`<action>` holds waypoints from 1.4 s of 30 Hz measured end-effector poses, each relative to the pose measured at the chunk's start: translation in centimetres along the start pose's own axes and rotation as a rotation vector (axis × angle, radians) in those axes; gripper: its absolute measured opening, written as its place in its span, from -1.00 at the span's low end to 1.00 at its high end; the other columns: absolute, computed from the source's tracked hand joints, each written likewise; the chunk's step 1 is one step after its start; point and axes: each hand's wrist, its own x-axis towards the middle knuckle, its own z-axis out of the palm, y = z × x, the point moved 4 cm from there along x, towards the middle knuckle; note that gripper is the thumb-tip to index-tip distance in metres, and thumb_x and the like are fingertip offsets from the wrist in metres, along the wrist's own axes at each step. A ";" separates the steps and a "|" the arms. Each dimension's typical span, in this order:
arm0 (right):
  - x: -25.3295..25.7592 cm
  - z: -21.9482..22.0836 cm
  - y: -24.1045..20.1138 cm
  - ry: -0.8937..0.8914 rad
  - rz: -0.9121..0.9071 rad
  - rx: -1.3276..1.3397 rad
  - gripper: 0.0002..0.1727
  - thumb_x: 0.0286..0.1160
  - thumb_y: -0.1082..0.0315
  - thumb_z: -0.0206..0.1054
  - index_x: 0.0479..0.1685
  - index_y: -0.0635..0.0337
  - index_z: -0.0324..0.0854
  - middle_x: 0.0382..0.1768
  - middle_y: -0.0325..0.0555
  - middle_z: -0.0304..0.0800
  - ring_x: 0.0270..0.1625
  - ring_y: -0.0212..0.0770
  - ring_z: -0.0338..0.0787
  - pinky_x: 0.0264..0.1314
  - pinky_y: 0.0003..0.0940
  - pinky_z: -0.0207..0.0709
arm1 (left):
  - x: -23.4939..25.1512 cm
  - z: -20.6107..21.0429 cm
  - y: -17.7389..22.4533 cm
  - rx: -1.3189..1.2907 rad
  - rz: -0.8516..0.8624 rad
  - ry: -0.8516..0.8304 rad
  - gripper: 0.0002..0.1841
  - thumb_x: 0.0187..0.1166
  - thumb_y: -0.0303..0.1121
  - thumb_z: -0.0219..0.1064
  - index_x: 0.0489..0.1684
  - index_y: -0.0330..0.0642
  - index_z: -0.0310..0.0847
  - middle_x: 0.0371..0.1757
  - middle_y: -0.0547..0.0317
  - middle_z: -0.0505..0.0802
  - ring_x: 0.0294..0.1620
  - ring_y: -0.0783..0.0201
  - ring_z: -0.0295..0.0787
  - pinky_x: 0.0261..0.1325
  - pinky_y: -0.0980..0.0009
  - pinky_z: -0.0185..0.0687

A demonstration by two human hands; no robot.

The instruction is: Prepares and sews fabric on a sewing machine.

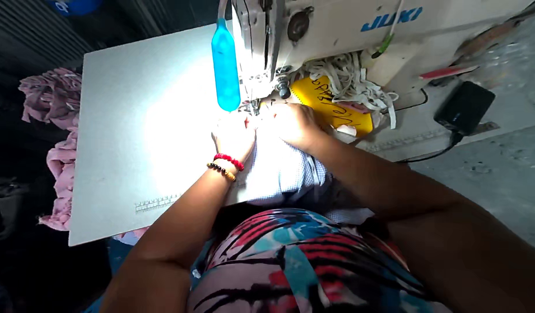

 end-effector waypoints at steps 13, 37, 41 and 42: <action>3.4 1.3 1.1 0.016 0.157 0.004 -0.79 0.61 0.27 0.27 -0.04 0.09 0.80 0.02 0.05 0.88 0.19 0.09 0.83 0.18 0.19 0.59 | 2.8 1.1 -1.3 -0.076 -0.162 0.097 -0.73 0.60 -0.05 0.32 -0.08 -0.02 0.78 0.06 0.01 0.83 0.27 -0.02 0.69 0.41 -0.15 0.37; -9.3 -10.3 18.0 0.675 0.364 -0.329 -0.25 0.75 -0.07 0.06 0.72 0.35 0.31 0.68 0.45 0.32 0.77 0.41 0.27 0.82 0.20 0.07 | 3.0 0.6 -0.8 -0.034 -0.075 0.139 -0.79 0.59 -0.13 0.30 -0.17 0.01 0.81 -0.10 0.12 0.86 0.12 0.07 0.74 0.25 -0.11 0.42; -10.0 -9.7 19.8 0.615 0.297 -0.400 -0.35 0.84 -0.07 -0.05 0.52 0.32 0.55 0.52 0.38 0.58 0.65 0.41 0.46 0.76 0.32 0.12 | 2.9 0.4 -0.6 -0.029 -0.069 0.139 -0.80 0.59 -0.15 0.30 -0.17 -0.01 0.79 -0.12 0.11 0.86 0.09 0.06 0.75 0.17 -0.12 0.43; -10.1 -9.4 19.8 0.573 0.312 -0.404 -0.34 0.86 -0.06 -0.09 0.47 0.32 0.60 0.48 0.35 0.64 0.62 0.38 0.51 0.76 0.35 0.06 | 2.9 0.4 -0.6 -0.030 -0.073 0.139 -0.80 0.59 -0.15 0.29 -0.17 0.01 0.80 -0.12 0.13 0.86 0.09 0.07 0.75 0.19 -0.11 0.43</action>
